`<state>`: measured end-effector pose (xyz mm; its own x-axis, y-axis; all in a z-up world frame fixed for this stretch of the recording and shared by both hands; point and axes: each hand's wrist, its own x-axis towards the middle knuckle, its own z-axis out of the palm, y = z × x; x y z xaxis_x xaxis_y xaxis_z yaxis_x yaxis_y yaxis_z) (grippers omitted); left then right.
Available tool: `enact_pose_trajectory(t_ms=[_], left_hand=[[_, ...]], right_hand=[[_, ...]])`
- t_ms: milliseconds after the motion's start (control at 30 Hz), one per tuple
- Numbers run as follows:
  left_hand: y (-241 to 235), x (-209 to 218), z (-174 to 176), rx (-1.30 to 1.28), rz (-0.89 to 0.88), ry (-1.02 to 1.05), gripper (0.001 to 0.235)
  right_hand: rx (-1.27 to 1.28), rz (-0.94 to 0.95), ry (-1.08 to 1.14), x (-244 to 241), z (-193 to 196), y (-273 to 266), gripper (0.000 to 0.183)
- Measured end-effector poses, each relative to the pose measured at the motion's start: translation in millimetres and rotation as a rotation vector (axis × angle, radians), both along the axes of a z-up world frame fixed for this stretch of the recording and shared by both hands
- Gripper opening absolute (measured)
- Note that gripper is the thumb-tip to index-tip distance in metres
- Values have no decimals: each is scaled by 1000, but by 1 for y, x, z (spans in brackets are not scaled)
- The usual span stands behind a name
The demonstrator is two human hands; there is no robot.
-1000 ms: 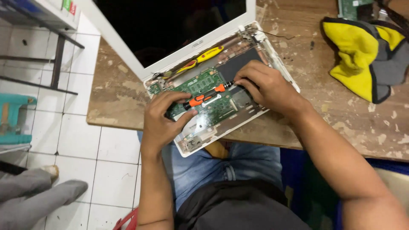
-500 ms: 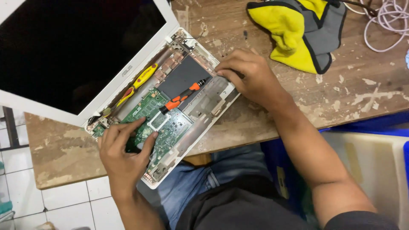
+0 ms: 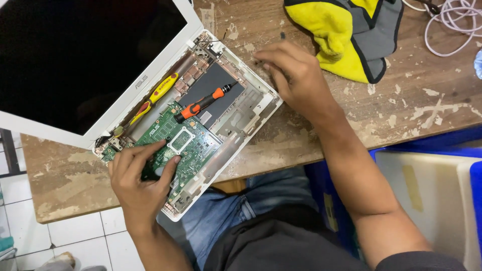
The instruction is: The person uses a screwdriver to remove screws from the motherboard of a white laptop, then lifts the motherboard out of the chassis and places it on a white board. The person continues to remove additional screws from the motherboard while it rests on the board.
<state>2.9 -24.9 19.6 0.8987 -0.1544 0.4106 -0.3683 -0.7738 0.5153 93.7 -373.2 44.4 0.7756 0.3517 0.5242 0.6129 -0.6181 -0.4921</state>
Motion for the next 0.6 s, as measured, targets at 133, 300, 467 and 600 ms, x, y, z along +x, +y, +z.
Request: enact_pose_trajectory(t_ms=[133,300,467,600], left_hand=[[-1,-1,2,-8,13,12,34],[-1,-1,2,-13,-6,-18,33],[-4,-2,8,-59,-23,-55,29],[-2,-1,7,-129,-44,-83,28]], right_hand=[[13,40,3,-2,-5,7,22],[3,154,-68,2,-19,13,29],[-144,224,-93,-4,-3,37,22],[-429,282,-44,0,-16,52,34]])
